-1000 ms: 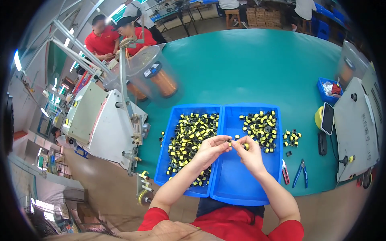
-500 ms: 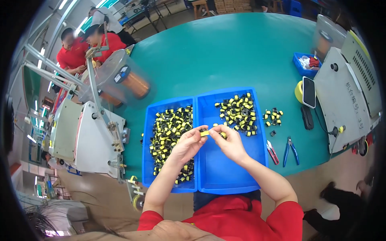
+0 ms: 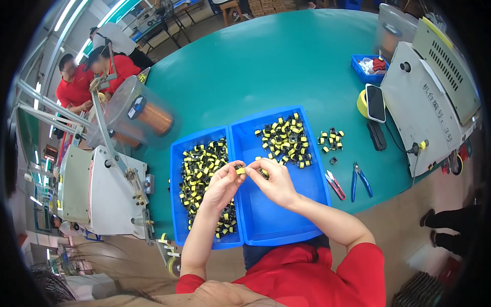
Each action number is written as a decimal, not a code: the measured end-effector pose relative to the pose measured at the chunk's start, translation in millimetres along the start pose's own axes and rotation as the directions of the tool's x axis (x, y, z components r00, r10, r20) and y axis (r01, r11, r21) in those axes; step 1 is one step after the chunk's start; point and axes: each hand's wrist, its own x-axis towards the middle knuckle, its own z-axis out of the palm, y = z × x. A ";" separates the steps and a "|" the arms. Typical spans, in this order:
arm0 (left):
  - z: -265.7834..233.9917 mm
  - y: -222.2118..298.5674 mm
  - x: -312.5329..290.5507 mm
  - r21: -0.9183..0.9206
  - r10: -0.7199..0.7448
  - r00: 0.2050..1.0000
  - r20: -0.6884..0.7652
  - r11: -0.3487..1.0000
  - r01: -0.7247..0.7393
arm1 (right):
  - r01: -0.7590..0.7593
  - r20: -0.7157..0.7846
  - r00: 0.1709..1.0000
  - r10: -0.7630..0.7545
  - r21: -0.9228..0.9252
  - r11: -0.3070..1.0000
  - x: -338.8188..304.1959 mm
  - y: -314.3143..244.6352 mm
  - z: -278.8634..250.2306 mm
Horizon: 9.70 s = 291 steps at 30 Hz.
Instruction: The person assembles small plastic components and metal pins into finished parts by hand, taking the components from blue trays and combining them into a final assembly.
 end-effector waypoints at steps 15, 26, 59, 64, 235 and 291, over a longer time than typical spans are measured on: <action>-2.1 -0.3 -0.3 0.173 0.013 0.986 -0.168 0.985 0.017 | -0.117 0.151 0.985 0.086 0.209 0.971 -0.4 -2.6 -3.8; 4.3 -3.9 -2.3 -0.145 -0.028 0.999 -0.024 0.989 0.025 | -0.423 0.241 0.906 0.349 0.453 0.785 4.4 -6.0 -5.8; 4.7 -9.4 0.9 -0.177 0.041 0.999 0.017 0.983 -0.037 | -0.459 0.281 0.888 0.364 0.483 0.746 6.9 -8.2 -5.6; -1.9 -10.1 1.8 -0.274 -0.009 0.995 0.101 0.961 0.036 | -0.399 0.232 0.915 0.331 0.394 0.828 7.0 -8.0 -2.0; 11.5 -21.3 -2.9 0.703 0.378 0.919 -0.109 0.683 -0.197 | -0.669 0.526 0.727 0.440 0.687 0.283 10.0 20.7 -14.9; 17.1 -7.2 -8.0 -0.165 -0.273 0.961 -0.038 0.951 0.263 | 0.453 0.047 0.890 -0.454 -0.208 0.867 -0.5 11.2 -2.6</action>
